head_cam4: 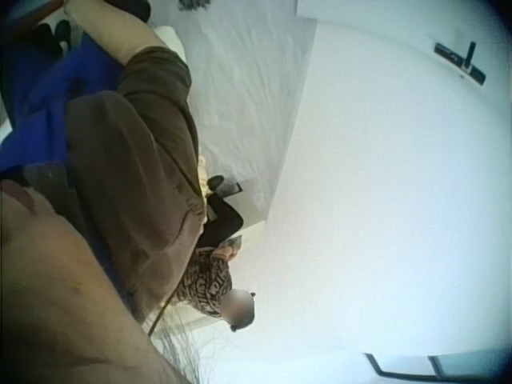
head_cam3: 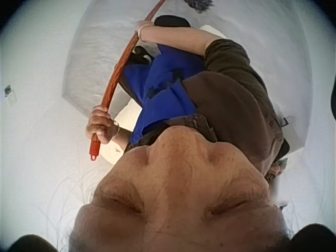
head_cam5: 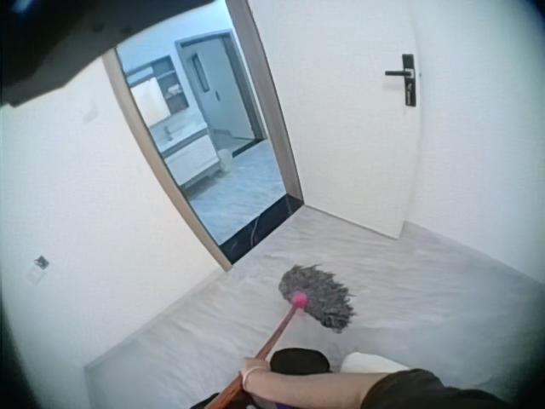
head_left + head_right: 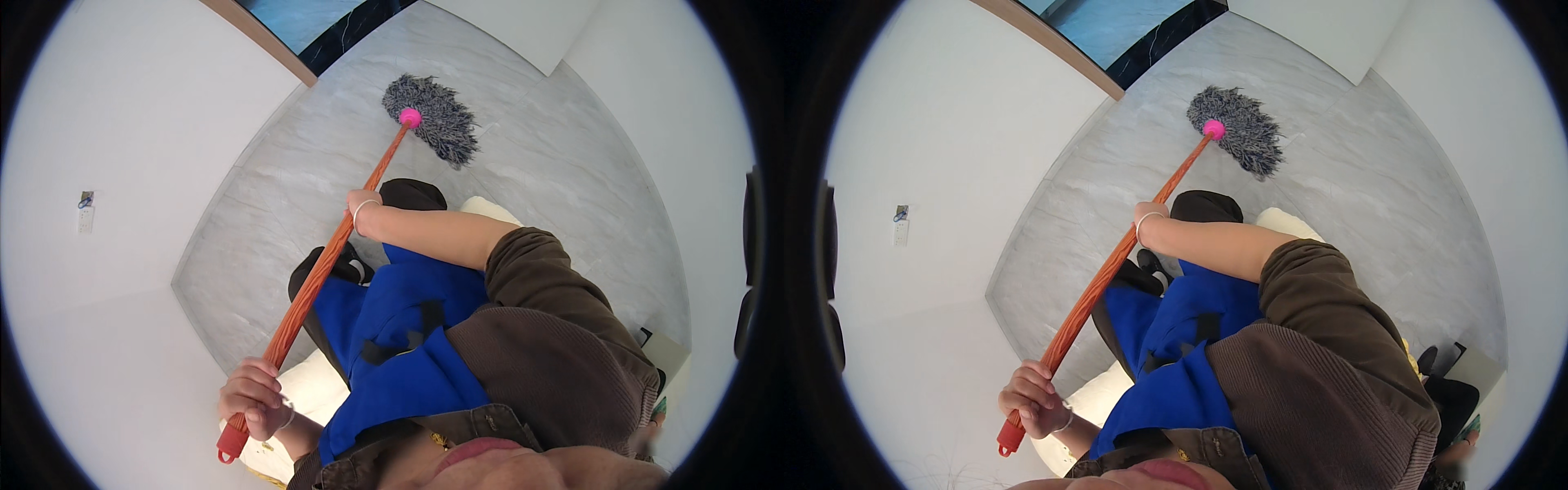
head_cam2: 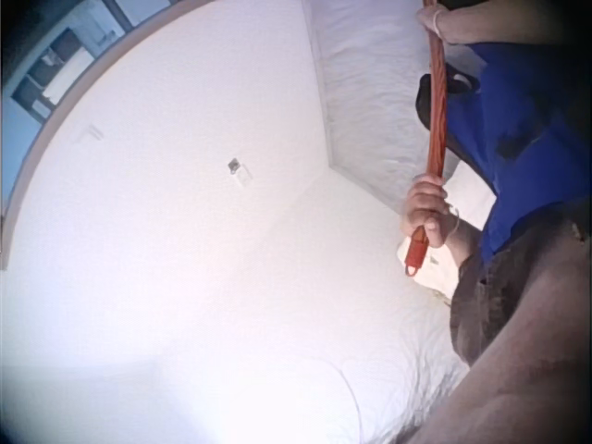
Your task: The person mops a tiled floor using a mop with a long handle. They move the mop back and forth across the floor surface, covering different areas of the room while standing.
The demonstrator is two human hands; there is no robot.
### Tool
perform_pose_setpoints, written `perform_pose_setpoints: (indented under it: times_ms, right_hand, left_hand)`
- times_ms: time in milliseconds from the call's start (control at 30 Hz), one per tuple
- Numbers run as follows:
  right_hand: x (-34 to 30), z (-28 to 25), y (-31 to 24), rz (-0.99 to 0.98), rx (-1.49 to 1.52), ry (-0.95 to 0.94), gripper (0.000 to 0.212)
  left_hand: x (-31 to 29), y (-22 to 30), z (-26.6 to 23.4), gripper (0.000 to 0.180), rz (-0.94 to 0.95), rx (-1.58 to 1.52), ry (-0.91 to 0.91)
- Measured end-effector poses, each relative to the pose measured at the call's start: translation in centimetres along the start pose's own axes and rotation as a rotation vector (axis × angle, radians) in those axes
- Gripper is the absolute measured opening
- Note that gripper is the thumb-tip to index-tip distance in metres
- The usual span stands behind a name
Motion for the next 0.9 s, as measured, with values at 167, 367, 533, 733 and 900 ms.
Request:
perform_pose_setpoints:
  times_ms: [167, 367, 533, 733, 900]
  right_hand:
    - [7.2, -2.7, 1.7, -0.159, -0.460, -0.045, 0.025]
    - [6.2, -9.6, 2.2, -0.271, -0.357, -0.151, 0.025]
    - [-0.3, -18.2, 2.8, -0.327, -0.176, -0.080, 0.025]
    - [-13.9, -34.6, 10.6, -0.509, -0.400, -0.267, 0.019]
    - [-26.8, -47.0, 18.4, -0.403, -0.455, -0.290, 0.017]
  left_hand:
    - [-7.3, -2.9, 3.6, 0.024, 0.036, -0.009, 0.348]
    - [-17.0, -2.8, 9.5, 0.027, 0.107, -0.030, 0.230]
    - [-22.4, -1.4, 15.1, 0.015, 0.239, 0.062, -0.059]
    - [-24.6, 1.0, 16.5, 0.014, 0.114, 0.078, -0.081]
    - [-25.1, 4.7, 19.6, 0.012, 0.186, 0.216, -0.152]
Point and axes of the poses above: each hand's wrist, its own x-axis towards the middle knuckle, its own z-axis out of the palm, y = z × x, the point moved 6 cm from there along x, towards the middle knuckle, and after that the axes turned 2 degrees about -y, right-handed, at the moved point
